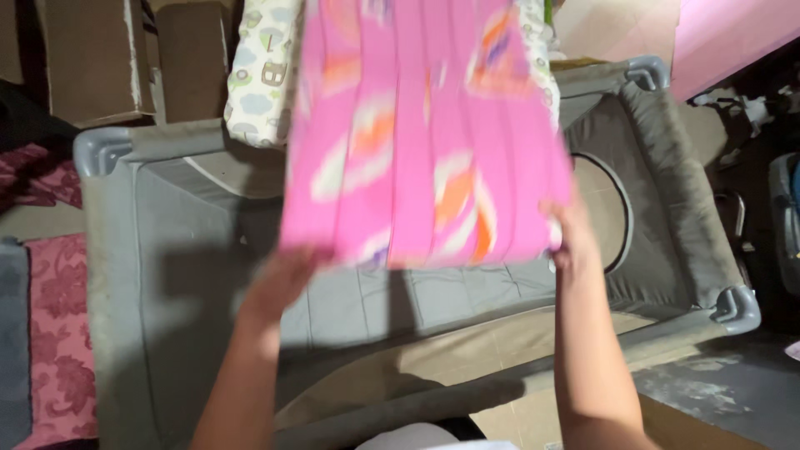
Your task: The person removes stuffed toys and bedding from a baby crib, sweeps the interior with a broom, and then replaces the bedding and toys.
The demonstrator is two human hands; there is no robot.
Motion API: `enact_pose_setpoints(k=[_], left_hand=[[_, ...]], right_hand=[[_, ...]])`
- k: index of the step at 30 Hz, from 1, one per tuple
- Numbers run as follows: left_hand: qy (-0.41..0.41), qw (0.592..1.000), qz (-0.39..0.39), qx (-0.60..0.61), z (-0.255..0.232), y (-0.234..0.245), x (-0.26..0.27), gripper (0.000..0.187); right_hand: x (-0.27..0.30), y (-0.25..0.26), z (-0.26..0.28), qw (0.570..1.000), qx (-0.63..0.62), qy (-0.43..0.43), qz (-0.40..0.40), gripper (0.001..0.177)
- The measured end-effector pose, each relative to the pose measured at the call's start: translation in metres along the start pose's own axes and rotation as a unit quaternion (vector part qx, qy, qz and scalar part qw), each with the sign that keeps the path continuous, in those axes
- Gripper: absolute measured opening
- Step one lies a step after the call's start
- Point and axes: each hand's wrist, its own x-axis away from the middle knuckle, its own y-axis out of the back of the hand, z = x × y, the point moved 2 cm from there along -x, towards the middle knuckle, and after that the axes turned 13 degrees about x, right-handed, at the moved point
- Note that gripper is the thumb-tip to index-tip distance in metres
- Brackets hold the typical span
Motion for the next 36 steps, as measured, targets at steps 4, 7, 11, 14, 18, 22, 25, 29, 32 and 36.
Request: enact_pose_setpoints(k=[4, 7, 11, 14, 18, 22, 25, 29, 32, 36], left_hand=[[0.183, 0.979, -0.087, 0.009, 0.026, 0.067, 0.026, 0.083], [0.174, 0.951, -0.189, -0.171, 0.021, 0.088, -0.038, 0.079], [0.013, 0.963, -0.032, -0.268, -0.008, 0.059, -0.109, 0.076], [-0.036, 0.92, -0.113, -0.375, -0.024, 0.039, -0.155, 0.071], [-0.064, 0.909, -0.114, -0.395, -0.026, 0.041, -0.163, 0.073], [-0.083, 0.932, -0.01, -0.353, -0.012, 0.062, -0.118, 0.078], [-0.089, 0.949, 0.034, -0.301, -0.001, 0.084, -0.064, 0.079], [-0.054, 0.981, -0.017, -0.183, 0.003, 0.106, -0.033, 0.084], [-0.051, 0.963, -0.117, -0.239, 0.01, 0.113, -0.014, 0.086], [-0.073, 0.952, -0.068, -0.289, 0.007, 0.108, 0.012, 0.092]], right_hand=[[-0.01, -0.019, -0.053, 0.974, -0.143, -0.176, 0.001, 0.072], [-0.05, -0.029, -0.073, 0.978, -0.081, -0.192, 0.002, 0.069], [-0.116, -0.027, -0.088, 0.988, 0.026, -0.155, 0.003, 0.067], [-0.166, -0.033, -0.089, 0.995, 0.037, -0.091, -0.025, 0.065], [-0.181, -0.037, -0.093, 0.994, 0.03, -0.097, -0.05, 0.06], [-0.142, -0.018, -0.109, 0.998, 0.005, -0.034, -0.043, 0.055], [-0.082, -0.001, -0.123, 0.999, -0.032, -0.03, -0.01, 0.059], [-0.029, -0.004, -0.13, 0.991, -0.11, -0.053, 0.049, 0.069], [-0.012, -0.023, -0.133, 0.991, -0.088, -0.092, 0.048, 0.077], [0.002, -0.036, -0.138, 0.99, -0.08, -0.103, 0.05, 0.082]])
